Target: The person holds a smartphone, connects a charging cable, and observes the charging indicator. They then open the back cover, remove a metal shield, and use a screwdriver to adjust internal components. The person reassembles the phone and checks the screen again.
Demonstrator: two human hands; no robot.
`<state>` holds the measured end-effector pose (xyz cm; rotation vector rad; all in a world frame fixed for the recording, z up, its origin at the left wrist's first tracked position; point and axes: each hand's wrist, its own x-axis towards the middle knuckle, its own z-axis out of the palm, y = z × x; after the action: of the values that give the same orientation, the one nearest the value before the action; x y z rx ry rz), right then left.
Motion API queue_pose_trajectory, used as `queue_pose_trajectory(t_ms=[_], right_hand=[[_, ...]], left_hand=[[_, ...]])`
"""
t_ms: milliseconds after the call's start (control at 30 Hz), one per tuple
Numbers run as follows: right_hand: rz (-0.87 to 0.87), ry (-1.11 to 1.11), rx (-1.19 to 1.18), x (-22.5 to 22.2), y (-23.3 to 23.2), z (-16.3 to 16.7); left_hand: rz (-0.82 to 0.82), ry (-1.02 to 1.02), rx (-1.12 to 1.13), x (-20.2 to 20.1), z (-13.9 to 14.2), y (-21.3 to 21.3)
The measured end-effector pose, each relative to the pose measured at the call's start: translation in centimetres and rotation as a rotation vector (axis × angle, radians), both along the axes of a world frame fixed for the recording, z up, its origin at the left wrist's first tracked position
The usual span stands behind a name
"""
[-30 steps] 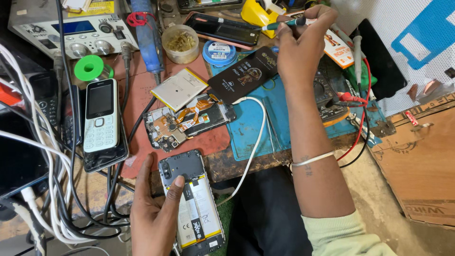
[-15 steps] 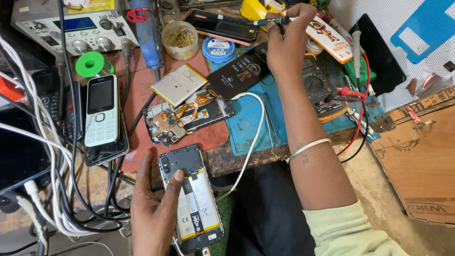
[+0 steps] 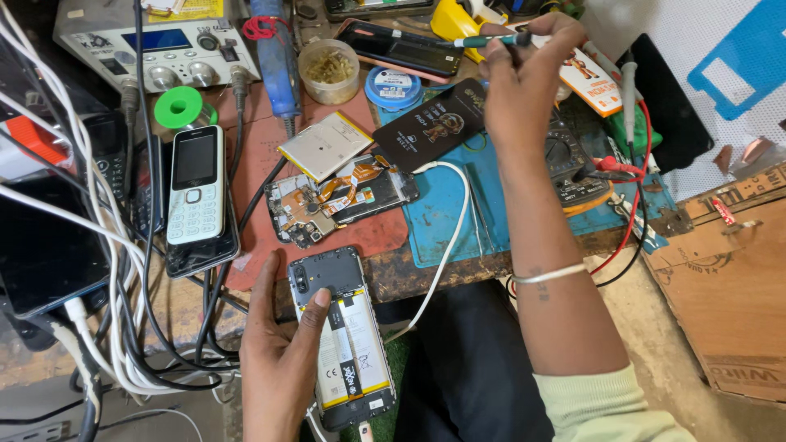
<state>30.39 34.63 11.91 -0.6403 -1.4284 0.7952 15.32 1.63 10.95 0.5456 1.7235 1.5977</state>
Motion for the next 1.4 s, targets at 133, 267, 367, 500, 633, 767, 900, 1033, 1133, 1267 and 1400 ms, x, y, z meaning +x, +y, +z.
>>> queue_pose_trajectory(t_ms=[133, 267, 367, 500, 633, 767, 900, 1033, 1133, 1267, 1400], right_hand=[[0.239, 0.13, 0.037, 0.1, -8.0, 0.9], [0.358, 0.125, 0.077, -1.9, -16.8, -0.9], [0.37, 0.097, 0.113, -2.6, -19.9, -2.3], [0.376, 0.035, 0.191, -2.9, -20.0, -3.6], [0.382, 0.026, 0.191, -3.0, -19.8, -4.3], [0.38, -0.001, 0.21, -3.1, -19.8, -4.5], [0.358, -0.018, 0.222, -3.1, -19.7, -4.5], [0.348, -0.037, 0.235, -3.1, -19.7, -4.5], [0.353, -0.049, 0.248, -3.1, -19.7, -4.4], [0.369, -0.051, 0.257, -3.2, -19.8, -4.2], [0.373, -0.056, 0.258, -3.2, -19.8, -4.1]], left_hand=[[-0.021, 0.028, 0.006, -0.8, 0.3, 0.1], [-0.01, 0.069, -0.072, -1.5, 0.4, 0.3], [-0.011, 0.093, -0.059, -1.6, 0.4, 0.1], [-0.005, 0.11, -0.178, -1.9, 0.5, 0.1], [-0.009, 0.107, -0.079, -2.1, 0.8, 0.1], [-0.001, 0.086, -0.141, -2.1, 1.1, 0.2], [0.008, 0.083, -0.205, -2.1, 1.4, 0.4], [0.008, 0.083, -0.149, -2.0, 1.4, 0.4], [0.007, 0.092, -0.152, -1.9, 1.4, 0.2], [0.006, 0.09, -0.169, -2.0, 1.6, 0.2], [0.01, 0.082, -0.191, -1.9, 1.8, 0.2]])
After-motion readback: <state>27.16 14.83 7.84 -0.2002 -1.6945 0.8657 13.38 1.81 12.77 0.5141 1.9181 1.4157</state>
